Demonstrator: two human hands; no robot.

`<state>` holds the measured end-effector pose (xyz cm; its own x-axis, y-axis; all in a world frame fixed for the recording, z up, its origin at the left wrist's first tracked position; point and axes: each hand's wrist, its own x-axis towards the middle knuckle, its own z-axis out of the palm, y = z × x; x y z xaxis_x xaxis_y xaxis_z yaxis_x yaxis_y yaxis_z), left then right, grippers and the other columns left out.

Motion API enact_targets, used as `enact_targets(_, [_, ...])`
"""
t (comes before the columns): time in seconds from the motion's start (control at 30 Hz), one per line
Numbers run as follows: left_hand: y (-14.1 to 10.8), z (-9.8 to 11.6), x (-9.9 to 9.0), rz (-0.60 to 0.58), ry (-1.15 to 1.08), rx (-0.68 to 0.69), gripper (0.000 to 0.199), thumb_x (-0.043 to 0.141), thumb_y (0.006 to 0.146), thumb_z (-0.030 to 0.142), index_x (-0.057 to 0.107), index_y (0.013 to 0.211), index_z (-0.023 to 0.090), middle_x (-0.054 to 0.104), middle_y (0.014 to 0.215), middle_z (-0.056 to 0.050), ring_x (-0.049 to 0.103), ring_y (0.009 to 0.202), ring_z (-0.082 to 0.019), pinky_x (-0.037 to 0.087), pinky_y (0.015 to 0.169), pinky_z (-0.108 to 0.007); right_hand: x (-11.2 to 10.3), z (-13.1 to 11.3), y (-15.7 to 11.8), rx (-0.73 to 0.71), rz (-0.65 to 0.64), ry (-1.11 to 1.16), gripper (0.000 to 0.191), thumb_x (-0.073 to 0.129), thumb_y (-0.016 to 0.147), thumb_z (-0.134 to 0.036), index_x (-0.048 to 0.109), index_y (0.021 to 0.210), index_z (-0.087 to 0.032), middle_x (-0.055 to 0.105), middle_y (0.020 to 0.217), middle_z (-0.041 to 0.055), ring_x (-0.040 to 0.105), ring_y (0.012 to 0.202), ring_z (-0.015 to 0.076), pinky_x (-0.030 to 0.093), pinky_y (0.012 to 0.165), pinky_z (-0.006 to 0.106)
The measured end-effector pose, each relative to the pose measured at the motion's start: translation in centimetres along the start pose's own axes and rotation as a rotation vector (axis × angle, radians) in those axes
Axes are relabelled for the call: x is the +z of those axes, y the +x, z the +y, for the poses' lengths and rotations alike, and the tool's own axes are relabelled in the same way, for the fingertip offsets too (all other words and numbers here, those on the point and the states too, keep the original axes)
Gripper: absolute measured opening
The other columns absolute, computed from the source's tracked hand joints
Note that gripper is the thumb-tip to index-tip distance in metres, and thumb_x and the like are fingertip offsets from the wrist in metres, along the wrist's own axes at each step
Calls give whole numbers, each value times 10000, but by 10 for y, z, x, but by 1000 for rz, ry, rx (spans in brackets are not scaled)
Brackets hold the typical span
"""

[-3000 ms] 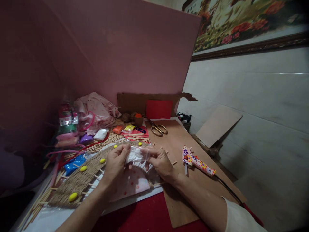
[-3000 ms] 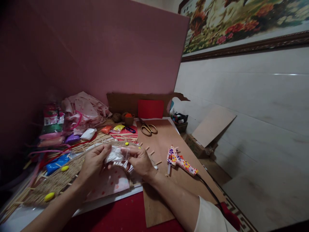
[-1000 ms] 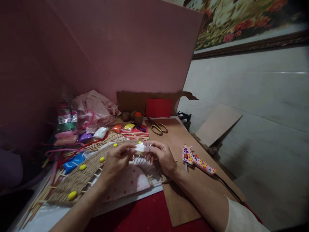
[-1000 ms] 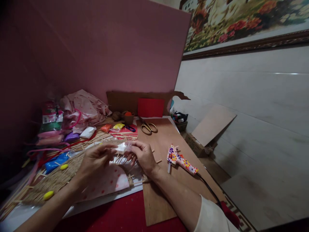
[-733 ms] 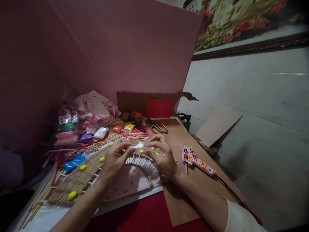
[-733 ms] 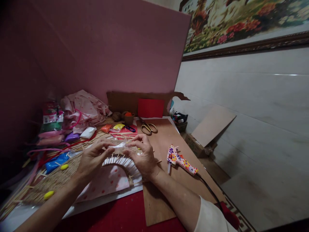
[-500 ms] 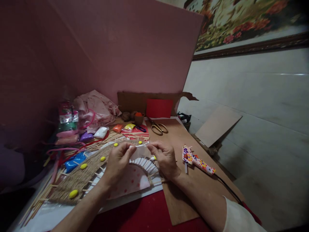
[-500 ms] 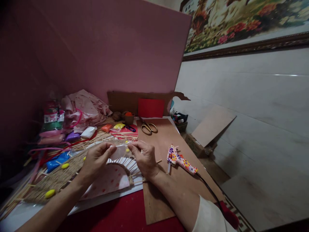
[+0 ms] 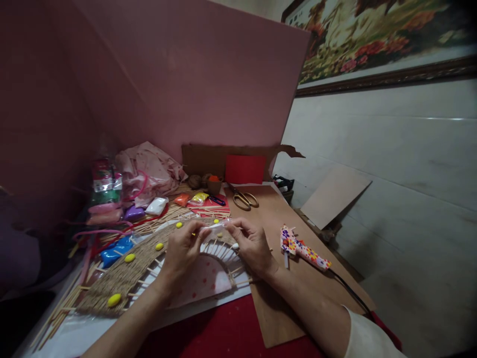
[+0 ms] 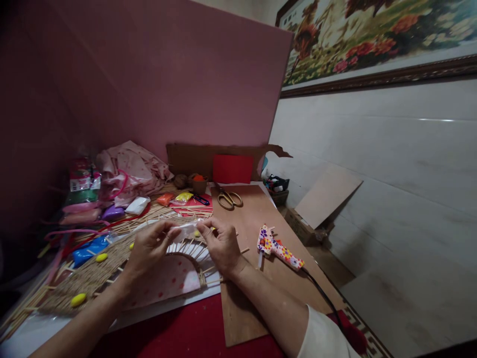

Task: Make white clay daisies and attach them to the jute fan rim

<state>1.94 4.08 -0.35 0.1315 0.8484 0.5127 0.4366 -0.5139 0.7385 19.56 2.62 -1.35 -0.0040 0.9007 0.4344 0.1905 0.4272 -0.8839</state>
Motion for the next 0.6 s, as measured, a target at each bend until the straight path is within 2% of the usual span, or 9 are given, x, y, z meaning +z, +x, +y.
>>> enact_targets(0.13, [1,-2,1,-28,-111,-59,196,542,823,347,607,744,180,573,637,7,502,582,-132,380,543,-242,-1,0,5,-30,26,89,183,697,749,-324,719,888,-207,618,822,24,565,770,149,455,739,303])
enact_targets(0.23, [1,-1,2,-39,-177,-119,199,543,815,349,601,734,176,547,613,18,476,553,-122,377,513,-235,-2,0,7,-19,15,130,185,736,693,-294,735,864,-225,614,813,20,571,818,169,450,817,348])
enact_targets(0.43, [0,3,3,-58,-266,-180,197,566,781,344,592,695,168,537,601,22,473,536,-113,379,495,-229,-3,1,6,-28,1,107,185,727,688,-247,738,872,-238,592,763,7,558,784,168,447,798,352])
enact_targets(0.53, [0,3,3,-77,-320,-240,219,590,761,363,584,669,164,523,571,27,461,513,-108,363,472,-226,-2,2,6,-89,8,59,65,727,698,-234,727,762,-219,618,763,18,559,823,182,433,802,349])
enact_targets(0.6, [0,4,2,-136,-376,-284,239,621,744,387,596,678,159,536,573,23,466,515,-107,364,476,-224,-3,3,6,-120,26,36,22,717,717,-229,707,705,-214,625,742,15,555,815,179,427,792,341])
